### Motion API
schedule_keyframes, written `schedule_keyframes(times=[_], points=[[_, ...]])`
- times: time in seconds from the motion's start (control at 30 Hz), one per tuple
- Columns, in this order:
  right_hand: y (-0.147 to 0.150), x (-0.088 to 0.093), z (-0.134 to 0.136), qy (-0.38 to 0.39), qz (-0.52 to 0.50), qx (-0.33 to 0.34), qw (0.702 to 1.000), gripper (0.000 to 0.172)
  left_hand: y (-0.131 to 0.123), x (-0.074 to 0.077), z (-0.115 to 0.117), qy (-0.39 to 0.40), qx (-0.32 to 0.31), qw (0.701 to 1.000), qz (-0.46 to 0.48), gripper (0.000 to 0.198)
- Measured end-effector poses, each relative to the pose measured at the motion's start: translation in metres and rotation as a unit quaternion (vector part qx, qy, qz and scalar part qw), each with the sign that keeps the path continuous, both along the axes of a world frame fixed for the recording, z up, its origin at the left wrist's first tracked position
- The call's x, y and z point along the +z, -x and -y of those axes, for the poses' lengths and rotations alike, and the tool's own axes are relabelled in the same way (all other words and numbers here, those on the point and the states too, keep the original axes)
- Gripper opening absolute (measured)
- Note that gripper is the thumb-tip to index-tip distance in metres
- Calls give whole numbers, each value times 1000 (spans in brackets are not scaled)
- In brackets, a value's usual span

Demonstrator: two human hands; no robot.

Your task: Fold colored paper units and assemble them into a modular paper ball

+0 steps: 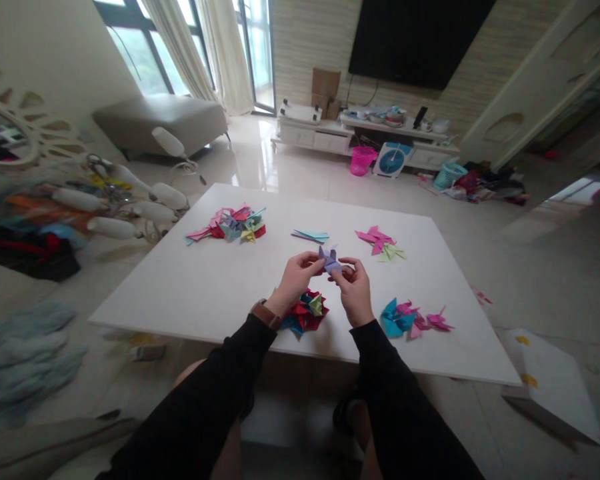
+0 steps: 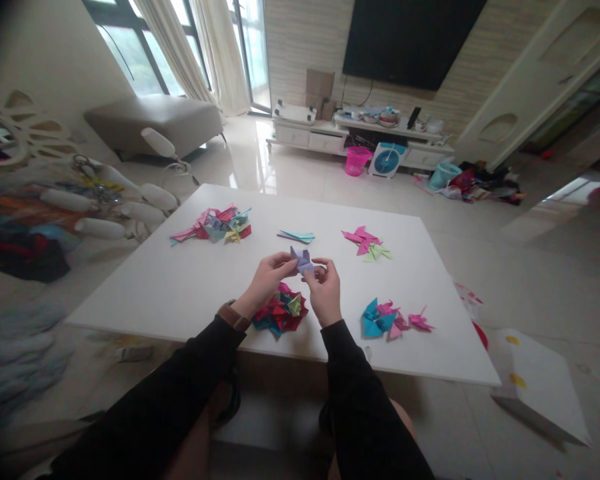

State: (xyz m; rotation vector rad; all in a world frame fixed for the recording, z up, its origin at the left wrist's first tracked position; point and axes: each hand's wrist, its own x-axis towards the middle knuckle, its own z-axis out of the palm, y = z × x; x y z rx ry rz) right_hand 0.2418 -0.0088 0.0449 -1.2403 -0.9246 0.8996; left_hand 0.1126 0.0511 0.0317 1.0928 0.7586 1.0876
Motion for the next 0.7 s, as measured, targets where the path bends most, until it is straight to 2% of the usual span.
schedule_keyframes(times=[0.37, 0.7], points=[[0, -4, -18, 23, 6, -31, 999, 33, -8, 2, -12, -34, 30, 999, 19, 31], [0, -2, -10, 32, -2, -27, 999, 32, -5, 4, -5, -45, 25, 998, 20, 28]])
